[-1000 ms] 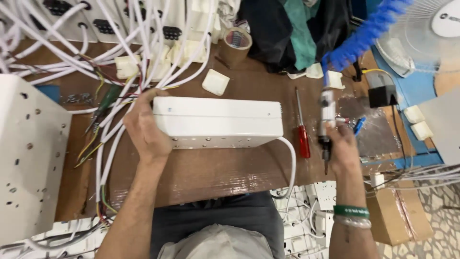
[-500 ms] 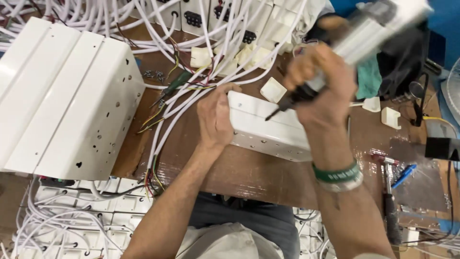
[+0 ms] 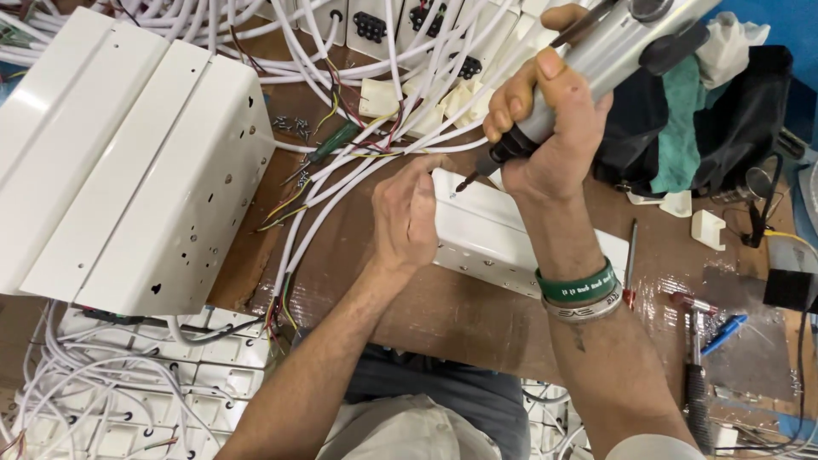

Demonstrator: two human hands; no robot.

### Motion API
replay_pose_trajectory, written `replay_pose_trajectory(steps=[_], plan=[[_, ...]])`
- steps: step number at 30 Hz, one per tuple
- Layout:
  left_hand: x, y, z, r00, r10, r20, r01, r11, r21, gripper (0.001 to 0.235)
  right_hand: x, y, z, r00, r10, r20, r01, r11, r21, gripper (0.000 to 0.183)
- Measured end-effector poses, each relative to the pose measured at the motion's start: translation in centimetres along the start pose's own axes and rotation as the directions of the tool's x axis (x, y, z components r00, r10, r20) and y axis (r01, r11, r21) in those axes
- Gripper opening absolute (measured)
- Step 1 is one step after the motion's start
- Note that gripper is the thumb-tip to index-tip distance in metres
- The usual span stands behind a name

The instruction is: The person assembles a white electrical box by inserting screws and tightening them with a pneumatic screwdriver, then attaches a small white plastic cover using a manual screwdriver. The person handles the box, screws, and tools throughout the process.

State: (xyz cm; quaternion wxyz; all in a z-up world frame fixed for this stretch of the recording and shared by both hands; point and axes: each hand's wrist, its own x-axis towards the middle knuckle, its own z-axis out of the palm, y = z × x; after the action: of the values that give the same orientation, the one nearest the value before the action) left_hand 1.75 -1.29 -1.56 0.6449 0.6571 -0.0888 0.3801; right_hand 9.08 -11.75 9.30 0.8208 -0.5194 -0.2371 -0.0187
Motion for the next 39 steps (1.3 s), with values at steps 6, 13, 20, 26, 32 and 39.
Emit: replay_pose_trajectory(steps=[6,13,20,26,32,39], plan=[[0.0,0.0,0.1,1.000,-0.002,-0.003,0.002,1.000,-0.003,0.045,-0.2,0.4,-0.4,1.000,-0.007,0.014,0.007,1.000,0.005,0.025],[-0.1,-0.4,0.1,1.000,0.003,-0.014,-0.003,1.000,-0.002,0.048,-0.9,1.1,-1.0,0.993,-0.058,0.104,0.055,0.998,0.027,0.036],[0.0,-0.2,0.0,1.000,-0.002,-0.007,0.002,1.000,0.006,0.047,-0.7,1.6,-1.3,0.957,-0.076,0.279,0.077,0.997,0.009,0.039],[0.0,-0.6,0.3,1.000,-0.004,-0.003,0.004,1.000,0.003,0.053,-0.8,1.4,-0.9,0.898,-0.081,0.433,0.071,0.997,0.039,0.034],[0.2,0.2,0.0,1.000,0.019,0.000,-0.019,1.000,0.017,0.044,-0.6,1.5,-0.5,0.908,-0.070,0.413,0.046,0.997,0.067,0.034],[0.2,0.4,0.1,1.000,0.021,-0.002,-0.021,0.999,0.032,0.045,-0.8,1.3,-0.4,0.909,-0.064,0.412,0.034,0.996,0.079,0.029]])
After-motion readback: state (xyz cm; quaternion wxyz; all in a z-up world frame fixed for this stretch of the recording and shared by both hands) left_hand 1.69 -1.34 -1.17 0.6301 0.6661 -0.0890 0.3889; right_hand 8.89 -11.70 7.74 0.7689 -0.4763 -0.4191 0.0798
